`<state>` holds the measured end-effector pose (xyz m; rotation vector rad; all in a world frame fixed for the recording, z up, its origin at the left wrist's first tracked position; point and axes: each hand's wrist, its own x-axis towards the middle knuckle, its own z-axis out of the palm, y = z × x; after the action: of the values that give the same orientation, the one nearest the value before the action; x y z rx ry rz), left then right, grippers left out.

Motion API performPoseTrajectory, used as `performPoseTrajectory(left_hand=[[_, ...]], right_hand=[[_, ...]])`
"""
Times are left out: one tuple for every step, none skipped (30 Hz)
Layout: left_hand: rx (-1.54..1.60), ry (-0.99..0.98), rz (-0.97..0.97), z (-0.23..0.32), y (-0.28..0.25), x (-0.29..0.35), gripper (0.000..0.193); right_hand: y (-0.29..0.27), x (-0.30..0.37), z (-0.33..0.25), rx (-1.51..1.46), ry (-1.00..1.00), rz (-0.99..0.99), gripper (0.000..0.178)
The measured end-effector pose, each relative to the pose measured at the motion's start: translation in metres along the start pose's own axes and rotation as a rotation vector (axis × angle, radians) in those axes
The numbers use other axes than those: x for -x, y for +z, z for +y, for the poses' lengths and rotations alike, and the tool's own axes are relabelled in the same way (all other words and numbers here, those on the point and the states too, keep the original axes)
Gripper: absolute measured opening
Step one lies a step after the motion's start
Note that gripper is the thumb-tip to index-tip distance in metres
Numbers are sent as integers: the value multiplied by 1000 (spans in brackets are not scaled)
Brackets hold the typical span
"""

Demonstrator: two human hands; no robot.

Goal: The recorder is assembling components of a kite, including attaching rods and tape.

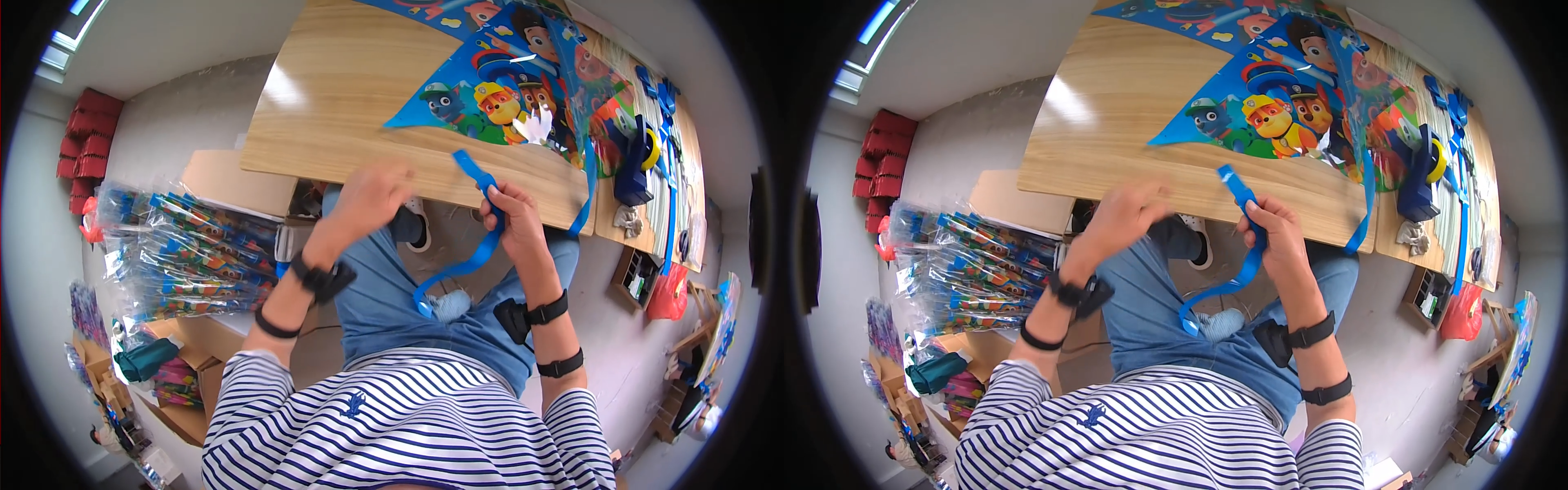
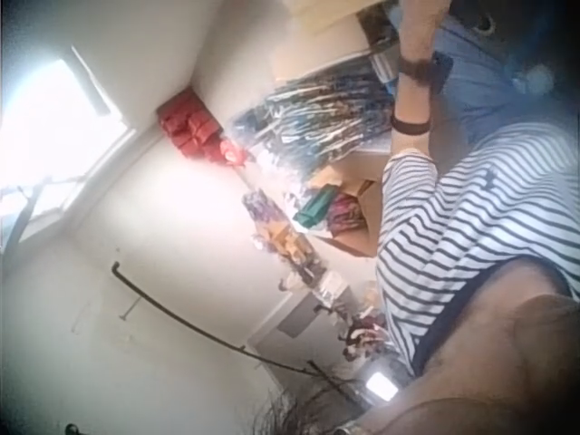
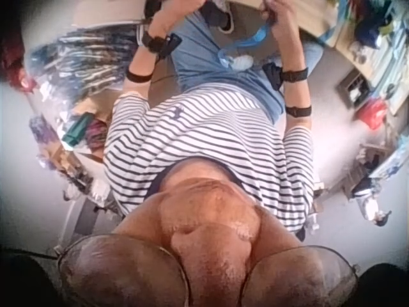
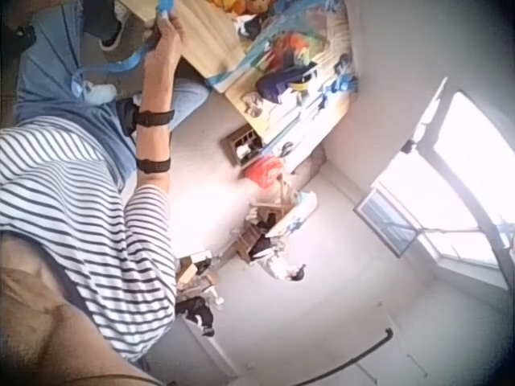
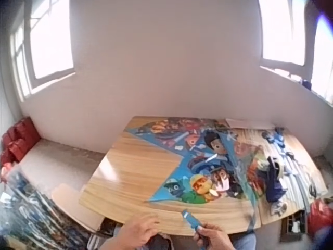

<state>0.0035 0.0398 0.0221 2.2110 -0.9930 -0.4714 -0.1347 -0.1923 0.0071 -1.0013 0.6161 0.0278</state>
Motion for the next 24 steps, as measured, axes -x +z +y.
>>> performPoseTrajectory(left_hand=[[-215, 201, 201, -12, 9, -21, 38], [-278, 261, 243, -13, 15, -47, 45], [-339, 323, 283, -11, 24, -69, 52], [-343, 321, 284, -14, 41, -83, 52], [-440, 246, 278, -20, 58, -92, 53], [-532, 178, 266, -19, 72, -99, 54], [-526, 186, 258, -9, 82, -99, 54], [-511, 214, 215, 3, 90, -90, 53], [-497, 238, 172, 15, 97, -78, 51], [-464, 279, 263, 28, 101, -62, 47], [-463, 274, 253, 28, 100, -57, 47], [-321, 276, 319, 24, 97, -50, 45], [-180, 273, 389, 21, 90, -42, 43], [-125, 273, 460, 20, 83, -32, 40], [-122, 267, 452, 21, 76, -19, 40], [545, 19, 216, 26, 68, -4, 39], [1191, -244, -51, 32, 61, 7, 39], [1426, -404, -124, 38, 58, 14, 41], [1422, -407, -118, 35, 55, 18, 41], [1506, -331, -125, 31, 56, 20, 46], [1588, -253, -133, 29, 57, 21, 52], [1522, -245, 14, 34, 56, 19, 39], [1523, -247, 14, 30, 57, 18, 39], [1413, -253, 79, 23, 59, 16, 32]], right_hand=[[2, 6, -2, 0, -2, -4, 12], [4, 12, -2, -46, -34, 2, 13], [6, 16, -4, -92, -68, 12, 15], [6, 20, -6, -94, -67, 8, 15], [8, 24, -8, -121, -91, 10, 16], [7, 27, -10, -149, -118, 21, 17], [4, 31, -12, -152, -118, 33, 17], [2, 34, -12, -179, -157, 36, 17], [1, 37, -13, -206, -193, 37, 18], [1, 40, -16, -220, -191, 6, 19], [4, 41, -18, -224, -182, 11, 19], [12, 42, -18, -260, -194, -3, 19], [21, 44, -19, -293, -204, -21, 20], [28, 46, -19, -310, -211, -59, 20], [33, 47, -14, -312, -203, -53, 20], [39, 47, -10, -294, -223, -84, 20], [45, 47, -6, -278, -246, -116, 20], [50, 47, 3, -243, -229, -126, 18], [59, 48, 13, -193, -209, -100, 16], [59, 48, 26, -139, -177, -95, 15], [57, 47, 39, -85, -146, -90, 14], [52, 47, 52, -36, -115, -74, 14], [49, 48, 61, 13, -84, -57, 13], [47, 49, 66, 42, -59, -28, 12]])
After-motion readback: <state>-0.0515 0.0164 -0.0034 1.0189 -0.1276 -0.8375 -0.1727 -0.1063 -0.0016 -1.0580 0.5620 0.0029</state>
